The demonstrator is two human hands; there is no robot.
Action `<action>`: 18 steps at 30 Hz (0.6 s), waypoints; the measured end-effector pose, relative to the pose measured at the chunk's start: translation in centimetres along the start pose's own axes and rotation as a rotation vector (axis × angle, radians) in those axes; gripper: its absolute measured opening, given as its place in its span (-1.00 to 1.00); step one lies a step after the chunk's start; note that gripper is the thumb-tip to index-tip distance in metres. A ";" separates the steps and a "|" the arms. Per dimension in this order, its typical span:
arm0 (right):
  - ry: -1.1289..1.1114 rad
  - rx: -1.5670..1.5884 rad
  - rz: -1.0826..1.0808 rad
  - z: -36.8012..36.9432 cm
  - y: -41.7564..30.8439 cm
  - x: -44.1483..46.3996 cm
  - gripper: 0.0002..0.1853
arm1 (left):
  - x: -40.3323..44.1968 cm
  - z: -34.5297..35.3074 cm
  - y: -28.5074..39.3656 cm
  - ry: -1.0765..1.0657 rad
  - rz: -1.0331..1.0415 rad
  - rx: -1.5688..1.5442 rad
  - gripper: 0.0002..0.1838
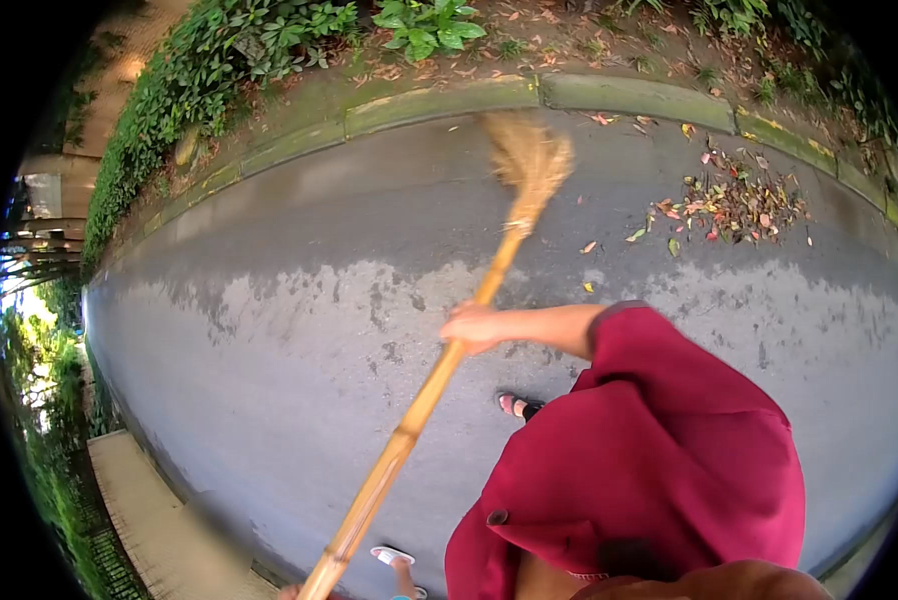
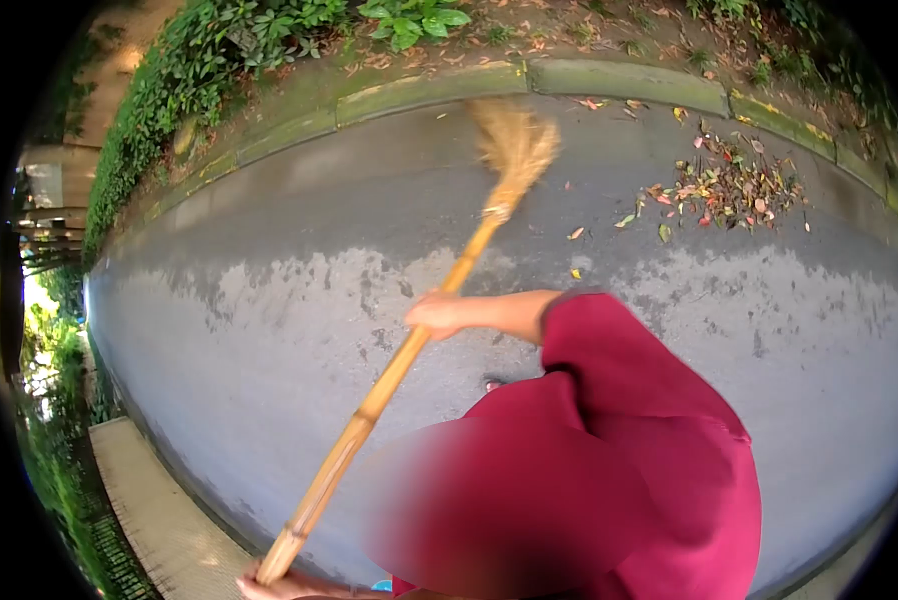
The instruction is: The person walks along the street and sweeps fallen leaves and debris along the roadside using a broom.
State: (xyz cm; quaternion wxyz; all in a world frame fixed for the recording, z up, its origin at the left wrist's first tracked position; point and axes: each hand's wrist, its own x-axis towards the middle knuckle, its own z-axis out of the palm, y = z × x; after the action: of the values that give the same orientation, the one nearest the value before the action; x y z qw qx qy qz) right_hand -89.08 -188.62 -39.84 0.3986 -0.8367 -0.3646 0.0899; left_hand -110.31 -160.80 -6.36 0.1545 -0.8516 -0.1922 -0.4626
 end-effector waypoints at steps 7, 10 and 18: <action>-0.224 -0.200 0.564 -8.2 9.0 -23.6 -0.81 | -8.5 5.8 15.1 -0.489 -0.514 -0.956 -0.63; -0.452 -0.212 0.688 -10.3 5.1 -25.4 -0.80 | -10.2 6.1 13.7 -0.533 -0.793 -1.154 -0.65; -0.327 -0.001 0.057 -5.6 -11.2 -18.8 -0.90 | -6.1 -10.8 -5.6 -0.117 -0.821 -0.976 -0.74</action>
State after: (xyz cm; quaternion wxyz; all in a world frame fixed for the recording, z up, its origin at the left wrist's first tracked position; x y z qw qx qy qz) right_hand -106.14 -200.16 -30.56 0.3309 -0.8212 -0.4006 0.2361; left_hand -123.85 -161.83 -5.36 -0.4517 -0.7048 -0.2783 -0.4709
